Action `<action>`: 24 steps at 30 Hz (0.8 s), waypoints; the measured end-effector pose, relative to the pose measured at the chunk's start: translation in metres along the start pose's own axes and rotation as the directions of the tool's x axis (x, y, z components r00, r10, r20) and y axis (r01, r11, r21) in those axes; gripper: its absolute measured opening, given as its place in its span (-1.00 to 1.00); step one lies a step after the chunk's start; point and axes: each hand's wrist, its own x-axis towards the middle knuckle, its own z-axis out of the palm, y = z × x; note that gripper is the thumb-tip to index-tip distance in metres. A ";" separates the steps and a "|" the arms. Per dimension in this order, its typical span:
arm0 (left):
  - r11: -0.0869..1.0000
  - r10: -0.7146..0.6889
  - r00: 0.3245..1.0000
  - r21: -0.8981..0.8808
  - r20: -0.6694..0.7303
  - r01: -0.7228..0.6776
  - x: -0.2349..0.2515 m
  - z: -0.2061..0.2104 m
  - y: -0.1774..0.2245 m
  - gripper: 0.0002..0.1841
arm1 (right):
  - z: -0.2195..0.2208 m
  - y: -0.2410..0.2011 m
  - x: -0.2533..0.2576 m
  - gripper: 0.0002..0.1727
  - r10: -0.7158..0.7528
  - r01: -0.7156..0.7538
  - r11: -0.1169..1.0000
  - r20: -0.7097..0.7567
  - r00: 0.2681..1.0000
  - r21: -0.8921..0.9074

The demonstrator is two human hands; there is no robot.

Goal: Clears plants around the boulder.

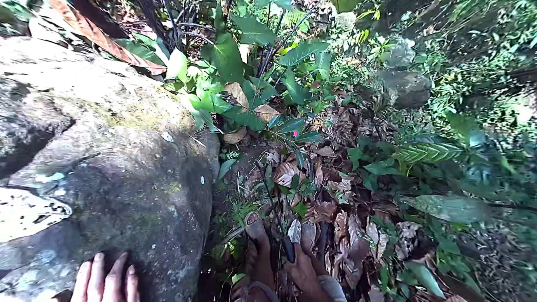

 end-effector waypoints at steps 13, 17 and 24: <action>0.999 -0.024 0.999 0.040 -0.035 0.025 0.003 0.001 0.004 -0.58 | -0.102 0.067 -0.075 -0.31 0.106 -0.070 0.984 -0.220 0.970 0.163; 0.997 -0.011 0.999 0.073 -0.046 0.015 0.005 0.003 0.004 -0.59 | -0.099 0.074 -0.092 -0.32 0.165 -0.073 0.953 -0.299 0.940 0.294; 0.997 -0.009 0.998 0.073 -0.067 0.013 0.006 0.005 0.004 -0.59 | -0.089 0.069 -0.114 -0.32 0.212 -0.032 0.900 -0.373 0.903 0.436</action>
